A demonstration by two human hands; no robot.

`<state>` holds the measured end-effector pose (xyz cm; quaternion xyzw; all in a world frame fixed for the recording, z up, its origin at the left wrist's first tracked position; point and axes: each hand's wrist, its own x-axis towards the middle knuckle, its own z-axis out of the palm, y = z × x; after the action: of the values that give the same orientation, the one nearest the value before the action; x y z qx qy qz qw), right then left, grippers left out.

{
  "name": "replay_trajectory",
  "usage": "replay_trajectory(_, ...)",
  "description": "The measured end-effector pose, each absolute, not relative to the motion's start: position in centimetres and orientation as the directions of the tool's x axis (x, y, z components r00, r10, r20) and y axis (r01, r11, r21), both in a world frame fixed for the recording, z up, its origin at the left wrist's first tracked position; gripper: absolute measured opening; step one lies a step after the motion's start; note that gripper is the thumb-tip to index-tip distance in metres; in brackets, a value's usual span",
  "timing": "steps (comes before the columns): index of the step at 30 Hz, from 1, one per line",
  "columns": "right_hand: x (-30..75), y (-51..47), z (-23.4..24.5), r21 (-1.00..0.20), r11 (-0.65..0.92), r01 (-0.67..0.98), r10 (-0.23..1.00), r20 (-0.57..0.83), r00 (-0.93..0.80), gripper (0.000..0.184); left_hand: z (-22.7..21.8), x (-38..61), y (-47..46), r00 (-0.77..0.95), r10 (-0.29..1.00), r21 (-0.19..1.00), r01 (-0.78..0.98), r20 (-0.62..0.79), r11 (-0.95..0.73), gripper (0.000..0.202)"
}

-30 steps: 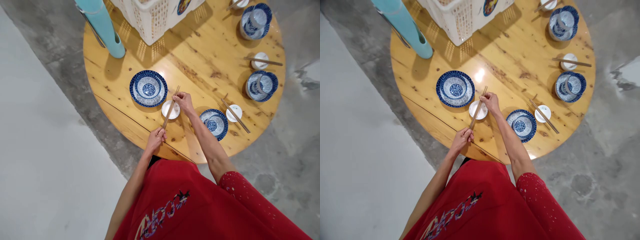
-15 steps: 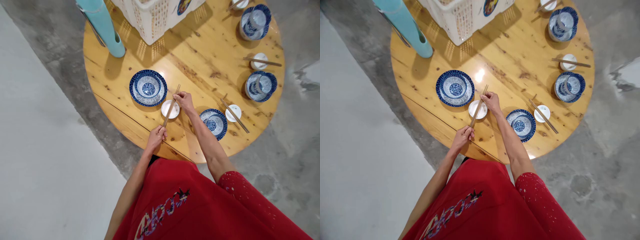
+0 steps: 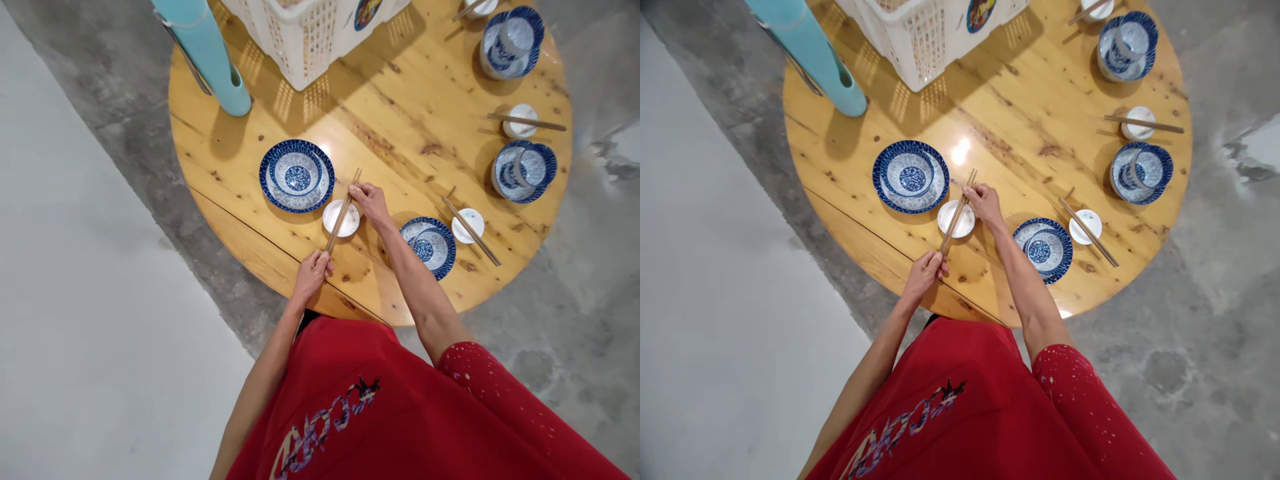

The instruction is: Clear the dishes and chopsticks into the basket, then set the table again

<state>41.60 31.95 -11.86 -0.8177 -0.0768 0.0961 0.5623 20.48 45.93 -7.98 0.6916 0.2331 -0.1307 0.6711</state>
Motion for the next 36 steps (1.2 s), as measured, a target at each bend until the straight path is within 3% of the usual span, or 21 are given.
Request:
replay_trajectory(19, 41.22, 32.28, -11.15, -0.95, -0.313, 0.006, 0.254, -0.078, 0.964, 0.034, -7.48, 21.28, 45.73, 0.855, 0.152, 0.866, 0.499, -0.495, 0.013, 0.025)
replay_trajectory(36, 41.22, 32.2, -11.93, -0.943, -0.33, 0.046, 0.229, -0.033, 0.973, 0.04, -7.85, 20.9, 45.99, 0.87, 0.167, 0.884, 0.466, -0.464, 0.024, 0.038)
